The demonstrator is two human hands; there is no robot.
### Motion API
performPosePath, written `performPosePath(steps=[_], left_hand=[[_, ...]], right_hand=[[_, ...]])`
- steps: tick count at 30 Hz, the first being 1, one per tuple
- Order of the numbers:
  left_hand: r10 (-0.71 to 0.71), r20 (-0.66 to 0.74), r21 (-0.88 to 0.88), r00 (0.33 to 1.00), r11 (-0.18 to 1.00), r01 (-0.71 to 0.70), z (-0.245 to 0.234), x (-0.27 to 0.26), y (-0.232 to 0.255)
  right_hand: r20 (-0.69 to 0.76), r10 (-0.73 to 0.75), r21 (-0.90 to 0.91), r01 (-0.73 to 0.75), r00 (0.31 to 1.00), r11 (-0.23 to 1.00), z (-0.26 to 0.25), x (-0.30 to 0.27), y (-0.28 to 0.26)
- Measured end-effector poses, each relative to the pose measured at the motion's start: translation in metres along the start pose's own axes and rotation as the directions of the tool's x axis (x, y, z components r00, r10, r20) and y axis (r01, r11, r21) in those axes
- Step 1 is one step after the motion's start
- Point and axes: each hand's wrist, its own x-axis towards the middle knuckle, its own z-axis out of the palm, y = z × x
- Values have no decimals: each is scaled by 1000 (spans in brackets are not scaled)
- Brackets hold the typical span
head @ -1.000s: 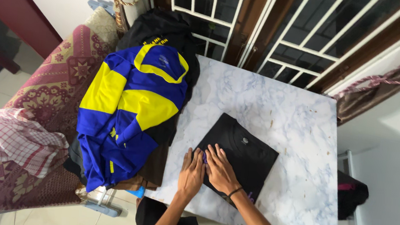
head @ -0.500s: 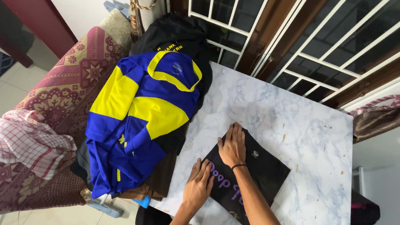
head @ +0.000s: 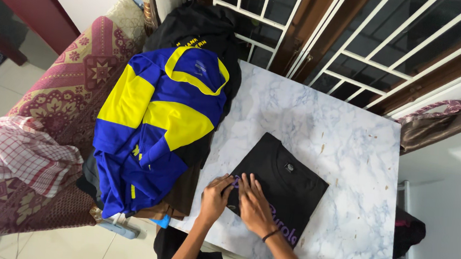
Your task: The person folds a black t-shirt on a marble-patterned table. They smooth the fabric, fold the sides inward, and then fold the shirt in half multiple times to create a compact bundle. Finally, they place the folded shirt into a black storage bin.
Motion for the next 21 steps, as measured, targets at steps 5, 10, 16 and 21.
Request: performPosePath(steps=[5,10,16,21], left_hand=[[-19,7,-29,1000,999,19,1,0,0],[-37,-5,-46,999,998,37,-2,-2,3],[-39,-5,-47,999,998,39,1,1,-4],[-22,0,-33,1000,999,22,1,1,-3]], right_hand=[[4,-52,40,52,999,998,-4,24,33],[-104,49,-110,-61,993,992,7,78,80],[-194,126,-112,-149,973,982,10,109,105],[-195,71,-76,-87,978,993,18,78,71]])
